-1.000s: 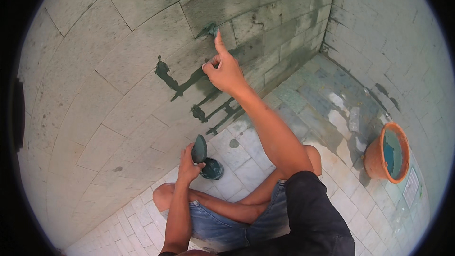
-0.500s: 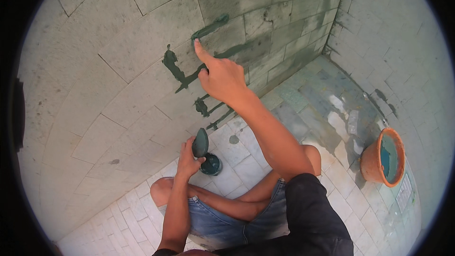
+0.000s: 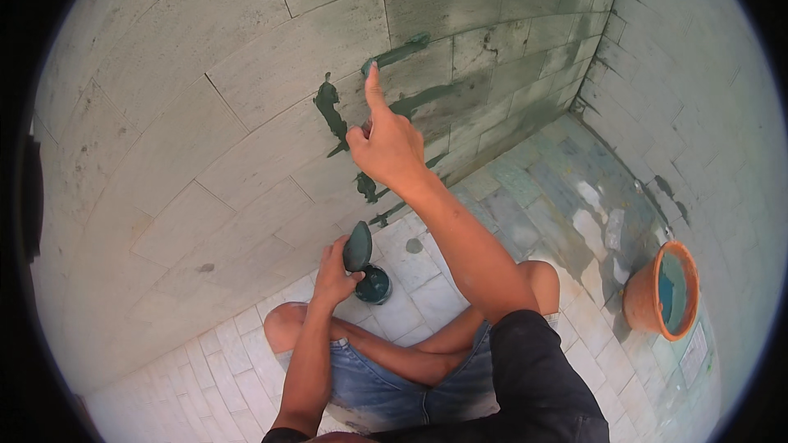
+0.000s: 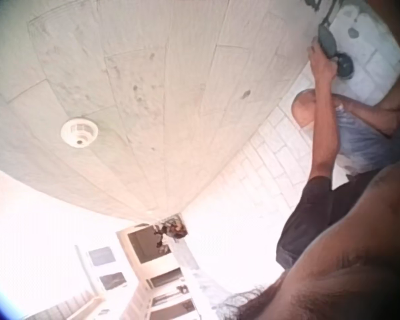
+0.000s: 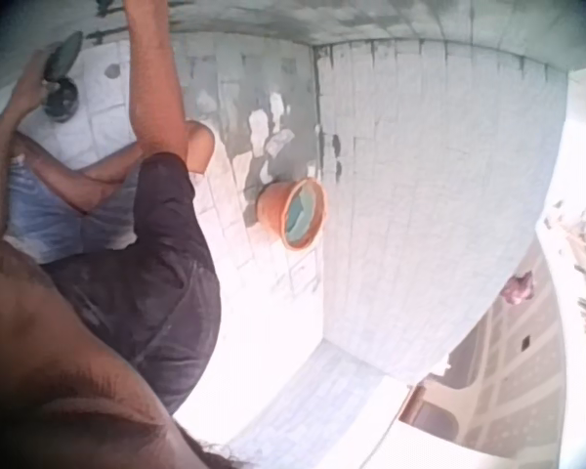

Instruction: The person applies a green grout-like substance to the joints between wall tiles using their finger, taking the material from a small green container.

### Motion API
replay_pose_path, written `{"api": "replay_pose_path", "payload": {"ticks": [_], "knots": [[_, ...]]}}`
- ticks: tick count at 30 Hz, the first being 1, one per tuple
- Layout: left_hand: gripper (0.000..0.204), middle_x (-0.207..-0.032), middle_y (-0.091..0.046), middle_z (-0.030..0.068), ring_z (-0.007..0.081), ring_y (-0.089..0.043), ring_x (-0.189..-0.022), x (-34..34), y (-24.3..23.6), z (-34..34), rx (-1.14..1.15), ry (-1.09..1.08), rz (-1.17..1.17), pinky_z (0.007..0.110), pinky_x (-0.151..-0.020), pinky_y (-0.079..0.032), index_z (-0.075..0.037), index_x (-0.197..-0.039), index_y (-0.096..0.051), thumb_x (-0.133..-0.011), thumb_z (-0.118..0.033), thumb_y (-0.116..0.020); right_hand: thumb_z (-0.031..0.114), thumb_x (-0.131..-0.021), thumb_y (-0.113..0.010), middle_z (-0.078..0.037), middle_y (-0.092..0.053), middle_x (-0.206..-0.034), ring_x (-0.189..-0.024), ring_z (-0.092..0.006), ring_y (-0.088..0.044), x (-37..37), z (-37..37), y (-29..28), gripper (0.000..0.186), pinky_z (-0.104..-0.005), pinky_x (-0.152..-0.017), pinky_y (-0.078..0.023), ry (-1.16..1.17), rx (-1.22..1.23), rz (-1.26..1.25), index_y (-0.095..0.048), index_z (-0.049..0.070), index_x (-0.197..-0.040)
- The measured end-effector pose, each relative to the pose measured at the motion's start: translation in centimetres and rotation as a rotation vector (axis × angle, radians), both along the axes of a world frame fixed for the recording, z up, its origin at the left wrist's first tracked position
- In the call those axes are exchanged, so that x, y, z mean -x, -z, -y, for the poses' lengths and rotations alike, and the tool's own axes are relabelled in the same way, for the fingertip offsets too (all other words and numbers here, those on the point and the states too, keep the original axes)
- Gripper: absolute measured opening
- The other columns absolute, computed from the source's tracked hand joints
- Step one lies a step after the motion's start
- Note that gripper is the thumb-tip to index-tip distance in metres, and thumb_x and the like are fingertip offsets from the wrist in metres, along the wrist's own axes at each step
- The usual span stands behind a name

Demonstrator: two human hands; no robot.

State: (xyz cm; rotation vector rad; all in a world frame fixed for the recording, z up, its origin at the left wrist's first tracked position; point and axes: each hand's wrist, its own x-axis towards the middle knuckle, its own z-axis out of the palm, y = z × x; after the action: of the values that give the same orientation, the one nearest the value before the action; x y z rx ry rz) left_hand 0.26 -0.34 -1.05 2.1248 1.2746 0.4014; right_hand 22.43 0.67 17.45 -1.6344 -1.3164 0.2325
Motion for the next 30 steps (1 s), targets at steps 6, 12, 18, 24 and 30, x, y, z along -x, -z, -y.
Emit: {"api": "replay_pose_path", "payload": {"ticks": [6, 12, 18, 24, 30], "knots": [[0.087, -0.121, -0.052, 0.018, 0.0413, -0.055, -0.114, -0.5, -0.5, 0.1, 0.038, 0.002, -0.023, 0.047, -0.096, -0.047, -0.016, -0.143, -0.041, -0.068, -0.002, -0.083, 0.017, -0.083, -0.058, -0.012, -0.063, -0.065, -0.057, -0.0288, -0.058, 2.9, -0.5, -0.1, 0.091, -0.0391, -0.061, -0.049, 0.033, 0.109, 0.198, -0.011, 0.008, -0.161], [0.088, -0.122, -0.052, 0.0174, 0.0418, -0.054, -0.116, 0.3, 0.2, 0.0, 0.001, 0.0, -0.007, 0.048, -0.097, -0.047, -0.018, -0.144, -0.041, -0.069, -0.004, -0.083, 0.013, -0.085, -0.062, -0.005, -0.056, -0.061, -0.055, -0.013, -0.049, 2.3, 0.3, -0.4, 0.079, -0.0289, -0.059, -0.044, -0.225, -0.065, -0.031, -0.029, 0.006, -0.157], [0.087, -0.123, -0.051, 0.0167, 0.0422, -0.053, -0.119, 0.1, -0.5, -0.1, 0.052, -0.011, -0.027, 0.049, -0.099, -0.047, -0.02, -0.144, -0.04, -0.07, -0.006, -0.083, 0.007, -0.084, -0.062, 0.002, -0.047, -0.061, -0.059, -0.004, -0.04, -2.6, -0.4, 0.8, 0.083, -0.0216, -0.058, -0.038, -0.051, -0.309, -0.407, -0.023, 0.002, -0.158], [0.086, -0.12, -0.051, 0.0179, 0.0406, -0.054, -0.116, -0.1, -0.6, 0.1, 0.035, -0.005, 0.002, 0.045, -0.098, -0.047, -0.015, -0.143, -0.042, -0.068, -0.002, -0.083, 0.015, -0.083, -0.061, -0.002, -0.053, -0.061, -0.056, -0.0142, -0.049, -1.5, -1.5, 0.9, 0.094, -0.029, -0.063, -0.046, -0.046, -0.103, -0.162, -0.009, 0.006, -0.161], [0.087, -0.123, -0.051, 0.0169, 0.0433, -0.054, -0.118, -0.2, -0.1, -0.1, 0.048, 0.017, -0.012, 0.05, -0.098, -0.048, -0.02, -0.144, -0.04, -0.07, -0.004, -0.083, 0.017, -0.082, -0.066, -0.005, -0.062, -0.066, -0.053, -0.0073, -0.047, 3.4, -0.9, 0.9, 0.094, -0.0245, -0.058, -0.042, -0.109, -0.053, 0.098, -0.015, 0.009, -0.161]]}}
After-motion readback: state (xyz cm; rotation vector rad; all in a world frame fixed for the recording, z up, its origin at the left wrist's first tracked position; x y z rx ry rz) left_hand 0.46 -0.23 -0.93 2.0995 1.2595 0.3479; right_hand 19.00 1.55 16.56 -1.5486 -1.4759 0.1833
